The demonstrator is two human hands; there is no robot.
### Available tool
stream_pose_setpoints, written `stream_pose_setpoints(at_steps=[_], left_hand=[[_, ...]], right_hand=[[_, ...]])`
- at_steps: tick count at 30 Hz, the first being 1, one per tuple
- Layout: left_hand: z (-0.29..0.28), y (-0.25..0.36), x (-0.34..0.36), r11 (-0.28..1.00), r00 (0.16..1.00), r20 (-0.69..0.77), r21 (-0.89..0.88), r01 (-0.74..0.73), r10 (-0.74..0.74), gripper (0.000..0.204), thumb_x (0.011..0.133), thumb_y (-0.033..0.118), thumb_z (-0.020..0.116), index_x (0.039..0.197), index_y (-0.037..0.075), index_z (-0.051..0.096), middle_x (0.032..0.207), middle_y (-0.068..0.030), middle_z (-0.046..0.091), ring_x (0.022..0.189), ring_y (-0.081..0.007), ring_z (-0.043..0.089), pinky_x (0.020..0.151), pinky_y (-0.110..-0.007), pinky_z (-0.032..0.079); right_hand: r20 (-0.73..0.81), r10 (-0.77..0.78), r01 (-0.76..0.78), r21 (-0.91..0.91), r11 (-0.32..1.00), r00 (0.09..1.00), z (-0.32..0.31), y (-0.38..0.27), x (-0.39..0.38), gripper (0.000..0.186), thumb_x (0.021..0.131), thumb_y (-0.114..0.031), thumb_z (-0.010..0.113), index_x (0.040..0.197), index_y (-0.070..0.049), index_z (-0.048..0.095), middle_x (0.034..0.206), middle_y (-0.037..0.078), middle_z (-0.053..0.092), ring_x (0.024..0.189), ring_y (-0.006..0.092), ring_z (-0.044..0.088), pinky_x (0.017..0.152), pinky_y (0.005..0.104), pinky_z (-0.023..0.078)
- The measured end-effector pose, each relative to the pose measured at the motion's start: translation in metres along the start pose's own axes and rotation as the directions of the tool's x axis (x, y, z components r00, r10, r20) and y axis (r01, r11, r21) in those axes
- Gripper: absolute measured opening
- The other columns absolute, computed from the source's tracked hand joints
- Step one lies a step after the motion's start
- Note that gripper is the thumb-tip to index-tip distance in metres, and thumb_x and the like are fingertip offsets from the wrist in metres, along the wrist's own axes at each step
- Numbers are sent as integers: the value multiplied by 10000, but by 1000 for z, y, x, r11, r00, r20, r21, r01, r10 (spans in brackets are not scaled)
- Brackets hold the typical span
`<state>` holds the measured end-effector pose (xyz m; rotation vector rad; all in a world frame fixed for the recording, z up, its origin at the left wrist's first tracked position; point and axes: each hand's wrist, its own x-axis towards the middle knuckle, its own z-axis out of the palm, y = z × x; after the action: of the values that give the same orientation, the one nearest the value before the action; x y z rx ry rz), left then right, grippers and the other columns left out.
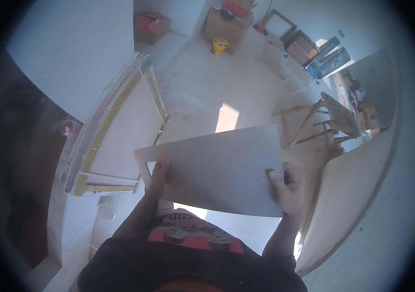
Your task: The person uses an angle grinder to cut a tile, carries it into a room, applies mortar to the floor using a trowel, and fits the tile into place around floor fixtures.
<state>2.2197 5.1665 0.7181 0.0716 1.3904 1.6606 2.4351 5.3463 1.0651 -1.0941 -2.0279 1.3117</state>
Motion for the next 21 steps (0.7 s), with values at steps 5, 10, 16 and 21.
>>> stream_pose_setpoints(at_steps=[5, 10, 16, 21], left_hand=[[47, 45, 109, 992, 993, 14, 46, 114, -115, 605, 998, 400, 546, 1436, 14, 387, 1276, -108, 531, 1168, -186, 530, 988, -350, 440], [111, 133, 188, 949, 979, -30, 242, 203, -202, 707, 952, 495, 570, 1345, -73, 421, 1250, -193, 562, 1124, -249, 569, 926, -358, 464], [194, 171, 314, 928, 957, 93, 286, 240, -276, 689, 950, 475, 574, 1367, -49, 416, 1260, -184, 545, 1153, -243, 539, 968, -347, 436], [295, 183, 424, 901, 965, 116, 398, 172, -235, 757, 921, 539, 590, 1306, -90, 423, 1213, -257, 565, 1092, -295, 598, 920, -388, 479]], right_hand=[[-44, 72, -70, 33, 997, 996, 1, 19, 121, 231, 931, -220, 703, 968, 2, 647, 885, 50, 676, 801, 95, 587, 717, 268, 463], [-142, 170, -188, -131, 973, 975, -14, 20, 229, 321, 911, -266, 704, 990, 40, 644, 874, 62, 675, 793, 112, 591, 726, 271, 464], [-318, 310, -389, -223, 894, 896, -67, 37, 331, 337, 894, -237, 676, 1025, 72, 635, 859, 84, 670, 796, 135, 599, 745, 289, 474], [-368, 295, -361, -124, 924, 882, -133, 95, 426, 318, 907, -211, 648, 1055, 71, 630, 913, 101, 675, 839, 144, 605, 778, 304, 476]])
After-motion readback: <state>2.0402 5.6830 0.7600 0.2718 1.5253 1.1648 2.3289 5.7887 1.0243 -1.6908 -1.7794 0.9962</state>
